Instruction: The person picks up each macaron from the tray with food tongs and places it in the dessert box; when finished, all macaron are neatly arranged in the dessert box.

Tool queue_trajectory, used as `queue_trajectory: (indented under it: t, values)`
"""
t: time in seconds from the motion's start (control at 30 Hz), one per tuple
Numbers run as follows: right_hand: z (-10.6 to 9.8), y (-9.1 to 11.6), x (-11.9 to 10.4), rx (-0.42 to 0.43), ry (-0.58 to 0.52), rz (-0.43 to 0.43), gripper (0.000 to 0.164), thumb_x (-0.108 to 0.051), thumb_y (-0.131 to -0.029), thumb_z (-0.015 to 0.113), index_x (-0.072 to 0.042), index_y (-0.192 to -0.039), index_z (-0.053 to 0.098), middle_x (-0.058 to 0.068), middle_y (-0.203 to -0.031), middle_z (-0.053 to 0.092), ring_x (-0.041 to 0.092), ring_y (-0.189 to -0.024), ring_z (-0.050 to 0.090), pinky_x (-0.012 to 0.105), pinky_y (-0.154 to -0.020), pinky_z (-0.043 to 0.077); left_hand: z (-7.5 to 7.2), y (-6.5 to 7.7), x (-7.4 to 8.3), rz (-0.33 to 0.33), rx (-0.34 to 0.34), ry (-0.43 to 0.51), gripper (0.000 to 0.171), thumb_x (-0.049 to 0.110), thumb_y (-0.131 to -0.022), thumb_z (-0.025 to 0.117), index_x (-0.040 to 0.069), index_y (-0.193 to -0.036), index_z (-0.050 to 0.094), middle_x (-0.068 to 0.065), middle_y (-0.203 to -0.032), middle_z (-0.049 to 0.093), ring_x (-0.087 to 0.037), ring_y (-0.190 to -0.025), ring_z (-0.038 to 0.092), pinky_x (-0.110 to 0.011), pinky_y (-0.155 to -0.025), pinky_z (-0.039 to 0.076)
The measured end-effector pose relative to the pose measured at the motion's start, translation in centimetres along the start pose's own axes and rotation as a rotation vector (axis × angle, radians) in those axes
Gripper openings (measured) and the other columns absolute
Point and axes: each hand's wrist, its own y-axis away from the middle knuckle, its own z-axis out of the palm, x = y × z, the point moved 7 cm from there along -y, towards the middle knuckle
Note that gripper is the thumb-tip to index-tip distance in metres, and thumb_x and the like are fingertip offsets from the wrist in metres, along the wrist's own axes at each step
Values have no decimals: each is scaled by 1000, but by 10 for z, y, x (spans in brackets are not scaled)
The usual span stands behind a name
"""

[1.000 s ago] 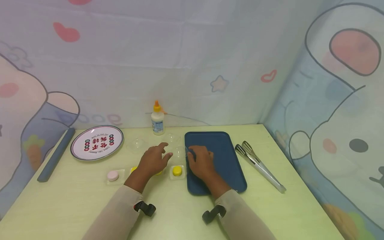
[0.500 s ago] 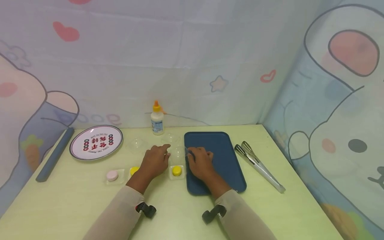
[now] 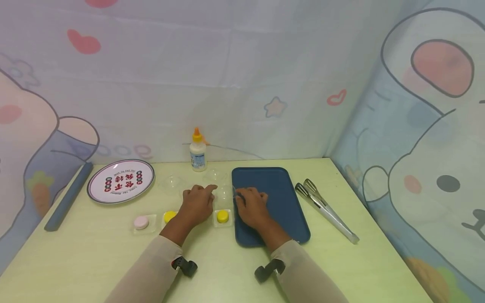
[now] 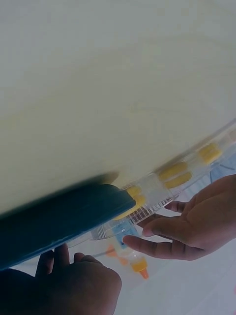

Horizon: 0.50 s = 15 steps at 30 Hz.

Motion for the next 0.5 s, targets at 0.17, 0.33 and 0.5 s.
queue_trajectory:
  t: [0.17,0.33,0.5]
  values:
    - [-1,0,-2,21,-2,-19,31,-20,-112,59,-7,-136,73,15,-133,75,35,-133,62,69,-114,29,-1,1,4,28,17,12,38,15,-111,56,11,-148,65,-17,-132,76,-43,-138,58,-74,-116,31]
    - [-3,1,-4,48,-10,-52,29,-17,-110,61,-5,-134,75,16,-131,76,36,-131,63,69,-112,30,-3,2,7,47,48,-17,35,16,-110,61,11,-144,68,-16,-133,76,-41,-140,56,-76,-119,24]
    - [-5,1,-5,70,-25,-80,28,-13,-108,64,-4,-132,76,15,-132,77,36,-131,64,68,-110,31,-7,3,9,53,87,-22,34,16,-108,64,11,-142,69,-14,-130,77,-41,-140,56,-77,-120,25]
